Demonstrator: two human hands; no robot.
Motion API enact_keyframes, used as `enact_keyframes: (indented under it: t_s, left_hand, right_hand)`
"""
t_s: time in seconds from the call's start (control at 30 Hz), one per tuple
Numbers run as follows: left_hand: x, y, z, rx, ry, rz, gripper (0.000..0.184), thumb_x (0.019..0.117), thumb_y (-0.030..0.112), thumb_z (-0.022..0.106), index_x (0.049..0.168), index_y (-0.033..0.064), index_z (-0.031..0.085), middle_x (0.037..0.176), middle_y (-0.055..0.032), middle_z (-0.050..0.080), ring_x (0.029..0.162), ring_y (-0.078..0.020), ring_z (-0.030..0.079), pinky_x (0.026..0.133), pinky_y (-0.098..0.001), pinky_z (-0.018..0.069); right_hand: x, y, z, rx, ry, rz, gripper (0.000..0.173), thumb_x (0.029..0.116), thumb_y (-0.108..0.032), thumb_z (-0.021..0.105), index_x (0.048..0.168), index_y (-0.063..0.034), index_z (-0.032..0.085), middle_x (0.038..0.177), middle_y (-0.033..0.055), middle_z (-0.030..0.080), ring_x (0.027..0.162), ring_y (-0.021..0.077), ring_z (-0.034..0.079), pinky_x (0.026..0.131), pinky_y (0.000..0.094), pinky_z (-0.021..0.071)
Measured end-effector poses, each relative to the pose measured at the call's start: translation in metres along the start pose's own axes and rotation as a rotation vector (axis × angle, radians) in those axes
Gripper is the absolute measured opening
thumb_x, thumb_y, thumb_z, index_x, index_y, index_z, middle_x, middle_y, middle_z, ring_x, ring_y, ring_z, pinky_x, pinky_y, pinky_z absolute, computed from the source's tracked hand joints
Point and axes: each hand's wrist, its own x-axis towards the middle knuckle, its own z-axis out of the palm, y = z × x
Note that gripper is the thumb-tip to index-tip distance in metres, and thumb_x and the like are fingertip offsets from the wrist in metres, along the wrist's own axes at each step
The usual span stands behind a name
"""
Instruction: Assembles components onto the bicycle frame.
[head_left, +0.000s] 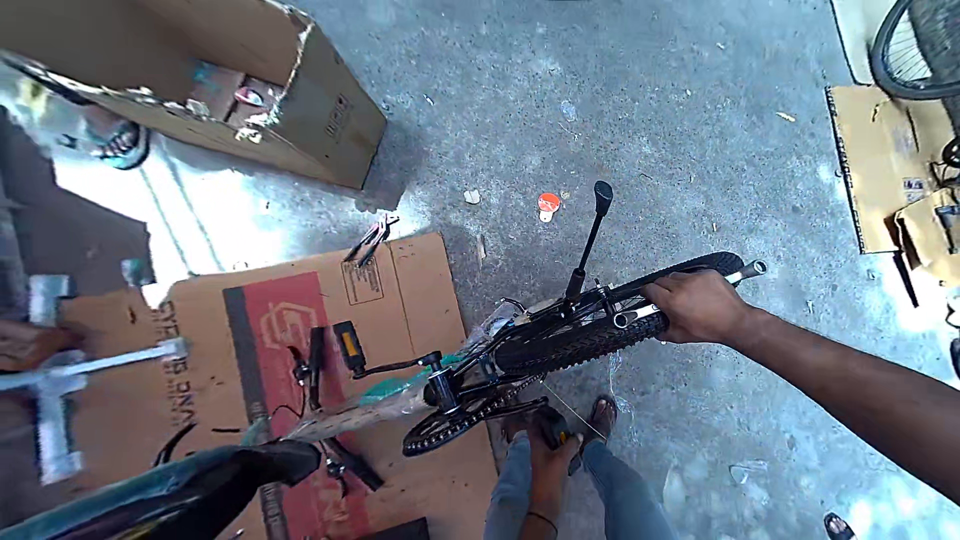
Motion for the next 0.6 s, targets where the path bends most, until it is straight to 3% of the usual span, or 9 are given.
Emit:
enact_keyframes:
  t_s: [0.07, 0.13, 0.2, 0.27, 0.4, 0.5, 0.6]
  left_hand:
    - [-0.02, 0.004, -0.021, -0.038, -0.046, -0.008, 0.102, 0.0703, 0.017, 0.076, 0.155, -0.0012, 0.022, 0.123, -0.0202, 0.058, 0.101, -0.0267, 0.066, 0.081, -0.0439, 0.06]
    - [-0.048, 0.019, -0.055, -0.052, -0.09, 0.001, 0.095, 0.073, 0.015, 0.072, 0.152, -0.0039, 0.022, 0.117, -0.015, 0.062, 0.094, -0.0234, 0.068, 0.079, -0.043, 0.0611]
    - [-0.078, 0.042, -0.086, 0.038, -0.031, -0.016, 0.096, 0.0735, 0.013, 0.072, 0.153, -0.0039, 0.021, 0.123, -0.0165, 0.061, 0.1, -0.0228, 0.068, 0.082, -0.0405, 0.0598]
    - [-0.089, 0.057, -0.086, 0.152, 0.072, -0.024, 0.102, 0.0729, 0.011, 0.075, 0.156, -0.0021, 0.018, 0.139, -0.0218, 0.052, 0.117, -0.0249, 0.061, 0.093, -0.0399, 0.0551]
    - [-0.079, 0.054, -0.054, 0.33, 0.401, 0.1, 0.112, 0.0662, 0.015, 0.086, 0.155, -0.0055, 0.021, 0.144, -0.0322, 0.045, 0.126, -0.0373, 0.054, 0.104, -0.0516, 0.0479]
    - [-0.079, 0.054, -0.056, 0.289, 0.303, 0.021, 0.105, 0.0691, 0.03, 0.087, 0.151, -0.002, 0.03, 0.129, -0.0216, 0.058, 0.11, -0.0261, 0.062, 0.093, -0.0436, 0.0534]
    - [-0.075, 0.061, -0.063, 0.215, 0.196, -0.026, 0.112, 0.0702, 0.033, 0.084, 0.156, 0.0016, 0.019, 0.133, -0.02, 0.056, 0.112, -0.0243, 0.062, 0.093, -0.0415, 0.0541]
  right_hand:
    - [0.008, -0.012, -0.002, -0.008, -0.032, -0.022, 0.044, 0.065, -0.043, 0.083, 0.09, -0.012, 0.064, 0.078, 0.0046, 0.068, 0.074, 0.025, 0.07, 0.055, 0.043, 0.0541]
    - [0.021, -0.025, -0.005, 0.01, -0.061, -0.032, 0.042, 0.0676, -0.042, 0.083, 0.089, -0.0114, 0.064, 0.079, 0.0059, 0.068, 0.075, 0.0264, 0.071, 0.055, 0.044, 0.0543]
    - [0.031, -0.043, -0.009, 0.063, -0.147, -0.025, 0.039, 0.0725, -0.038, 0.081, 0.094, -0.0103, 0.064, 0.082, 0.0084, 0.069, 0.078, 0.0298, 0.071, 0.057, 0.0469, 0.0544]
    - [0.043, -0.057, -0.018, 0.108, -0.277, -0.048, 0.04, 0.0792, -0.036, 0.08, 0.103, -0.0082, 0.065, 0.088, 0.0117, 0.069, 0.083, 0.0336, 0.07, 0.062, 0.0511, 0.0549]
    - [0.06, -0.047, -0.02, 0.043, -0.325, -0.193, 0.048, 0.0745, -0.045, 0.081, 0.103, -0.0088, 0.067, 0.087, 0.01, 0.07, 0.082, 0.0303, 0.069, 0.072, 0.0522, 0.0522]
    - [0.051, -0.033, -0.018, 0.049, -0.371, -0.143, 0.05, 0.0721, -0.05, 0.079, 0.1, -0.0111, 0.067, 0.092, 0.0087, 0.071, 0.085, 0.0277, 0.069, 0.074, 0.0512, 0.0512]
    - [0.038, -0.04, -0.009, 0.022, -0.224, -0.058, 0.05, 0.0665, -0.053, 0.081, 0.096, -0.0136, 0.07, 0.089, 0.0053, 0.072, 0.082, 0.0247, 0.068, 0.076, 0.0505, 0.0497]
